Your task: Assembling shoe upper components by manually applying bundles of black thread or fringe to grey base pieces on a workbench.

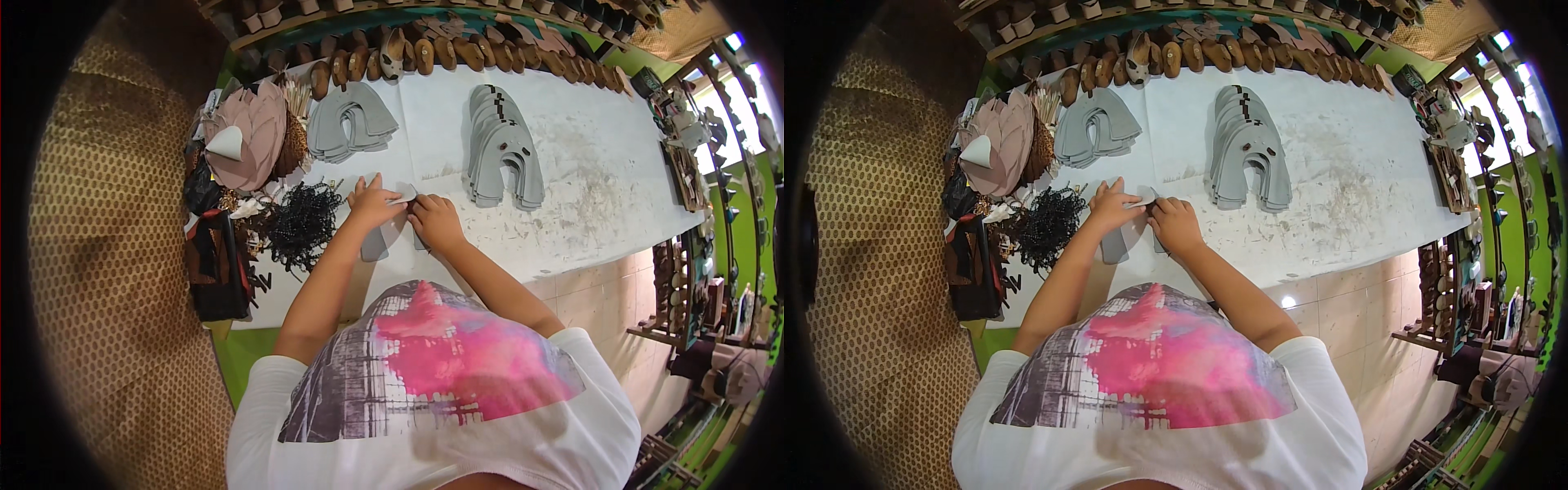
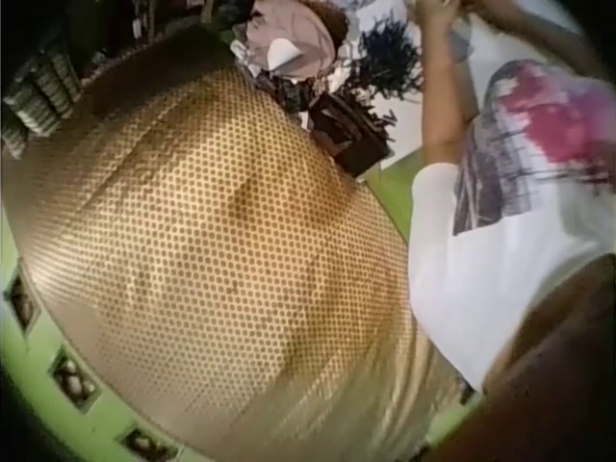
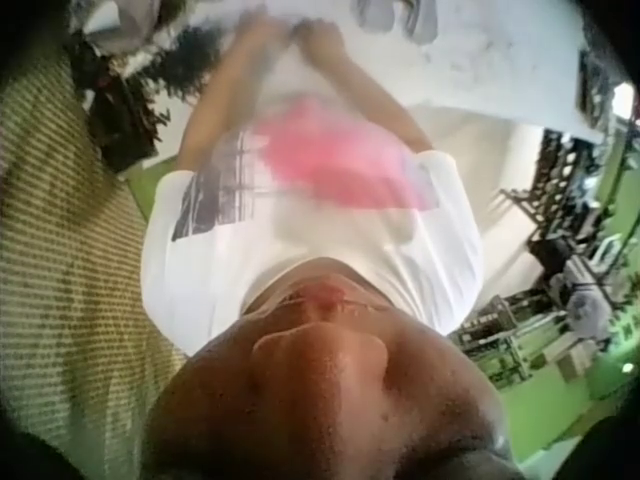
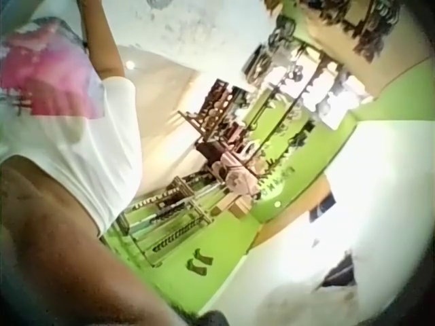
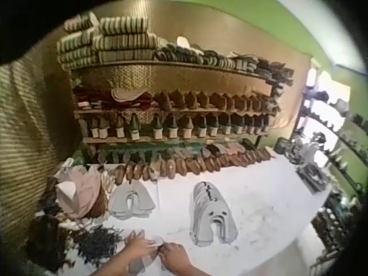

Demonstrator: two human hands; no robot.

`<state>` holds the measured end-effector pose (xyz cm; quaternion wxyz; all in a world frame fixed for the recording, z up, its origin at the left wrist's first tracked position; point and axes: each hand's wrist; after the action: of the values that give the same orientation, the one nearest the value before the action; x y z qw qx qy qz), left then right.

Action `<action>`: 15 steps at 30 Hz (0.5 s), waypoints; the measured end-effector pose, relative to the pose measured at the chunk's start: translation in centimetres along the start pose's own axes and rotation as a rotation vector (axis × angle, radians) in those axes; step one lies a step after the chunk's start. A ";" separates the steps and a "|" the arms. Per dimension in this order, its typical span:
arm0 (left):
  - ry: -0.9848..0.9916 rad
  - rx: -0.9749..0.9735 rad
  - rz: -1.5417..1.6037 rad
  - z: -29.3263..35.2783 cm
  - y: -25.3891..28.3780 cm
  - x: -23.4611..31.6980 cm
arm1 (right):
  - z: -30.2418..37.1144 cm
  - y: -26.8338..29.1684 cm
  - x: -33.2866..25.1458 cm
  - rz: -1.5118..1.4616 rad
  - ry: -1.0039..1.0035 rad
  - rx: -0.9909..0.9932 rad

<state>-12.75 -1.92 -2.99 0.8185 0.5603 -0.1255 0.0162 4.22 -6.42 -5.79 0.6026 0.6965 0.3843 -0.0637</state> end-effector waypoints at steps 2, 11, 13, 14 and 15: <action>-0.035 -0.026 -0.024 0.6 0.2 0.1 | 0.6 0.0 0.2 -0.011 0.018 0.007; -0.107 0.040 -0.137 -1.9 -0.6 -1.5 | 0.8 -0.1 -0.1 -0.067 0.040 0.067; -0.144 0.165 -0.108 -2.5 -1.3 -1.8 | 0.8 -0.1 -0.3 -0.089 0.032 0.081; -0.148 0.167 -0.108 -2.7 -1.5 -1.7 | 0.8 -0.1 -0.2 -0.094 0.032 0.088; -0.129 0.195 -0.062 -2.9 -1.7 -1.6 | 0.9 -0.1 -0.2 -0.099 0.033 0.095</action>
<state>-13.45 0.27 -5.91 0.7506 0.6406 -0.1586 -0.0331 4.35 -7.31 -5.97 0.5587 0.7053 0.4248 -0.1000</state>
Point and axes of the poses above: each hand's wrist, its own z-axis away from the middle knuckle, its own y-axis out of the back of the hand, x = y × z, and after that the axes turned 13 degrees about -z, right-handed
